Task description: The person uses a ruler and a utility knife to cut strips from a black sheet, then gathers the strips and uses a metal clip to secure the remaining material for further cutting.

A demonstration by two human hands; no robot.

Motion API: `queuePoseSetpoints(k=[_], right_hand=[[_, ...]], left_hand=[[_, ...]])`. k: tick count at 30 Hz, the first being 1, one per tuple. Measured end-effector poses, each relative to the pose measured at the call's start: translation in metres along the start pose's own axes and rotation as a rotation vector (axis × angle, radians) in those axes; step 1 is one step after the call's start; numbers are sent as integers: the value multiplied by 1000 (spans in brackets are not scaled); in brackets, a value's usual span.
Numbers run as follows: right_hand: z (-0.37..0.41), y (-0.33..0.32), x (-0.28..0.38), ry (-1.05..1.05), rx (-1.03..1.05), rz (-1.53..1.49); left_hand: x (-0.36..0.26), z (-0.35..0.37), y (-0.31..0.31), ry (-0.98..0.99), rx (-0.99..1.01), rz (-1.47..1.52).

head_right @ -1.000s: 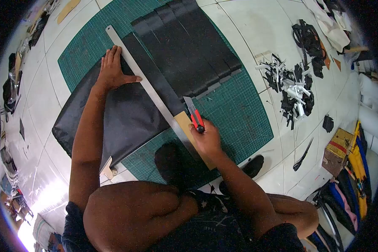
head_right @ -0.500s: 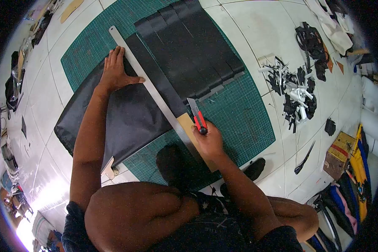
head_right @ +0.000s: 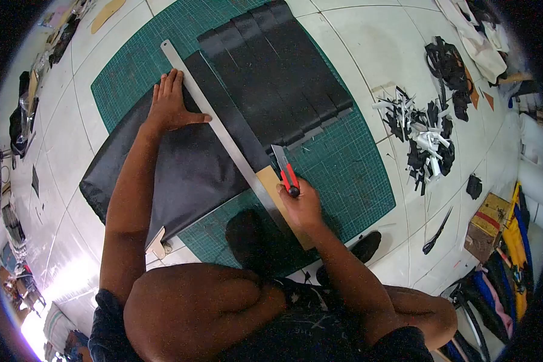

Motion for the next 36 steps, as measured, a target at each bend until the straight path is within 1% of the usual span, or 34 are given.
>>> queuePoseSetpoints(k=[1, 4, 6, 8, 9, 11, 12, 14, 16, 18, 19, 20, 22, 25, 29, 32, 36], right_hand=[[0, 0, 0, 9, 1, -36], [0, -20, 1, 28, -199, -41], [-7, -50, 2, 6, -286, -75], [-21, -84, 1, -394, -542, 282], [-25, -88, 11, -283, -515, 182], [-23, -96, 51, -52, -448, -11], [-27, -90, 67, -42, -368, 16], [-37, -68, 94, -25, -214, 68], [-57, -31, 97, -122, -68, 88], [-76, 13, 115, -240, 8, 268], [-81, 34, 130, -191, 62, 344], [-78, 50, 160, -258, 62, 539], [-88, 81, 194, -303, 101, 641], [-117, 123, 221, -309, 118, 713], [-140, 151, 243, -365, 109, 763], [-146, 156, 248, -308, 99, 797], [-146, 156, 250, -320, 119, 823]], left_hand=[[-1, 0, -2, -10, 18, -21], [-5, -3, -7, -35, 78, -92], [-10, -3, -10, -57, 118, -138], [-14, -4, -17, -85, 149, -183], [-14, -5, -18, -88, 167, -164], [-13, -7, -17, -95, 212, -125], [-17, -7, -22, -113, 261, -135], [-15, -7, -20, -108, 265, -114], [-14, -9, -18, -103, 267, -96], [-13, -10, -18, -99, 271, -86], [-12, -10, -19, -92, 265, -80], [-12, -10, -20, -87, 260, -71], [-13, -10, -20, -85, 286, -65], [-8, -9, -15, -51, 206, -24], [-5, -10, -10, -56, 203, -39], [-5, -8, -13, -47, 228, -35], [-6, -8, -10, -41, 244, -74]])
Point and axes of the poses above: each hand's wrist, its own z-axis away from the middle knuckle, its own y-axis out of the palm, x = y × z, the point moved 4 cm from there along -z, towards the middle knuckle, and after that the axes turned 8 degrees about y, right-handed, at the moved point
